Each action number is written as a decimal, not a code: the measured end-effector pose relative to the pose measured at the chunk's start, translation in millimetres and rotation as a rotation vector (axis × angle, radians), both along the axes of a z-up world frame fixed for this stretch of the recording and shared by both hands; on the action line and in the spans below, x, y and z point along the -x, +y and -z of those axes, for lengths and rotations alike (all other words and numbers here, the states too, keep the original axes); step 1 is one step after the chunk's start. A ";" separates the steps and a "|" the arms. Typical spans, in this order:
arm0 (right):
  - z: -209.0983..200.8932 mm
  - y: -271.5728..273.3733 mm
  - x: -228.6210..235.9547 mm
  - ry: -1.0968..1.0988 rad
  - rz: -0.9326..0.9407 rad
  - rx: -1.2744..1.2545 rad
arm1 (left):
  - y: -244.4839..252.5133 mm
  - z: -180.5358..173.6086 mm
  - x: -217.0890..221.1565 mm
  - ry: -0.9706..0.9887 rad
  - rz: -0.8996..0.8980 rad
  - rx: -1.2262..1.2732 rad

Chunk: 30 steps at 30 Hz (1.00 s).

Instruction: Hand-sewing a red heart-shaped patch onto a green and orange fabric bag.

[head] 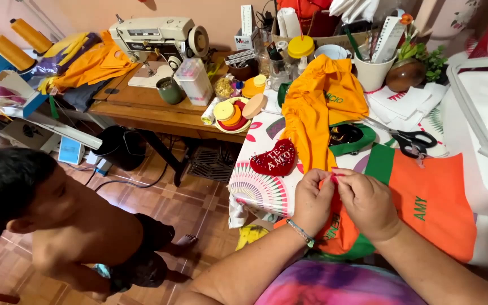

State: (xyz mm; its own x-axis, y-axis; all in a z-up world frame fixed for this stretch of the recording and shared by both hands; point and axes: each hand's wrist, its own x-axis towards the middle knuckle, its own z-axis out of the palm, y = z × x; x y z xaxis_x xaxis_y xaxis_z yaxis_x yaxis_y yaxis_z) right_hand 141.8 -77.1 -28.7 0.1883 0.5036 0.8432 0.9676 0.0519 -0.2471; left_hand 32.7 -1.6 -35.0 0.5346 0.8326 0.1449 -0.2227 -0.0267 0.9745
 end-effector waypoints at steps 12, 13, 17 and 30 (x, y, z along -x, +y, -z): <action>2.8 -0.9 0.7 0.028 -0.009 0.057 | 1.5 4.7 0.3 -0.016 0.011 -0.012; 1.0 -2.2 0.9 0.029 -0.010 0.058 | 2.2 4.4 -0.1 -0.016 0.011 -0.011; 4.5 -13.2 -8.6 0.227 0.016 0.205 | 6.6 14.1 -2.7 0.037 0.010 -0.083; -107.6 79.6 16.4 -0.017 -0.502 0.431 | 10.8 26.8 -2.7 0.111 0.153 -0.323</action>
